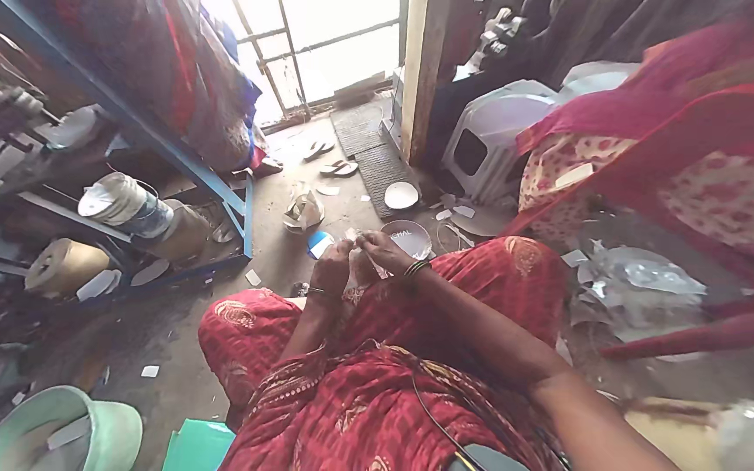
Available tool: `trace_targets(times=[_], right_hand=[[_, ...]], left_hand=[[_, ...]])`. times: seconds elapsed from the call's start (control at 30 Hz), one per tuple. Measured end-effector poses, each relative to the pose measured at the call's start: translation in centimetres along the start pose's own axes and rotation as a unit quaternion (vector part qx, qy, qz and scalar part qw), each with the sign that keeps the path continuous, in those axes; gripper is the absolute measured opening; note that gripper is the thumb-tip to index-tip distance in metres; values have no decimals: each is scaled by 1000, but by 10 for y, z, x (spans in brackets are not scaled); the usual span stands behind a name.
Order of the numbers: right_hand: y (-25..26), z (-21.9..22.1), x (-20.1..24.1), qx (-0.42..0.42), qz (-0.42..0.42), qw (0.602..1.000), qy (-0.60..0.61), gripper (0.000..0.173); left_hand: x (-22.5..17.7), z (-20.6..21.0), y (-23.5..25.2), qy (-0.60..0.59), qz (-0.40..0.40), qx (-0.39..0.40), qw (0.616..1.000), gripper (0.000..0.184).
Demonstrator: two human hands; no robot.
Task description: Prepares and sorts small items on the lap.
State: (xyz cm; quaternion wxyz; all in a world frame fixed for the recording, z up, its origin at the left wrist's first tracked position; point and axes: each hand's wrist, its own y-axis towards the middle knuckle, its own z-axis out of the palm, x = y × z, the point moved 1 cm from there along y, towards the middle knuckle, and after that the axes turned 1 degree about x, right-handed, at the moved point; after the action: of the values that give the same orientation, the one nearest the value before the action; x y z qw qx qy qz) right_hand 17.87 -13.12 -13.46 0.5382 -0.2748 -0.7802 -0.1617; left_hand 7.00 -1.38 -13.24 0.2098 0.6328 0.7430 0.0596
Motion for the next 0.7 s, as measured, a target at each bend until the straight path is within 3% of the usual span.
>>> trace_targets(times=[0.1,0.2,0.27,0.37,0.43,0.5,0.63,0.7], right_hand=[[0,0,-3,-40,-54,997,-30,36],[-2,0,-2,-97,-130,982,-92,25],[-7,3,2,-92,-155,976,-120,21],[-10,9,1,-81,-179,971,-137,20],[-8,11,0,-94,-190,969,-128,16],[-5,12,-1,-106,-194,970,-98,13],[-6,11,-1,-115,-215,958,-148,9],[-6,13,0,-140,-219,942,-213,9]], left_hand=[[4,-2,1,-19,-30,30,999,25],[5,-7,3,-143,-103,58,983,25],[6,-10,6,-264,-188,72,943,26],[11,-10,9,-429,-296,75,850,26],[10,-14,9,-483,-330,75,808,24],[7,-18,8,-505,-336,79,791,20],[5,-19,7,-509,-318,83,795,20],[10,-20,8,-433,-260,99,857,24]])
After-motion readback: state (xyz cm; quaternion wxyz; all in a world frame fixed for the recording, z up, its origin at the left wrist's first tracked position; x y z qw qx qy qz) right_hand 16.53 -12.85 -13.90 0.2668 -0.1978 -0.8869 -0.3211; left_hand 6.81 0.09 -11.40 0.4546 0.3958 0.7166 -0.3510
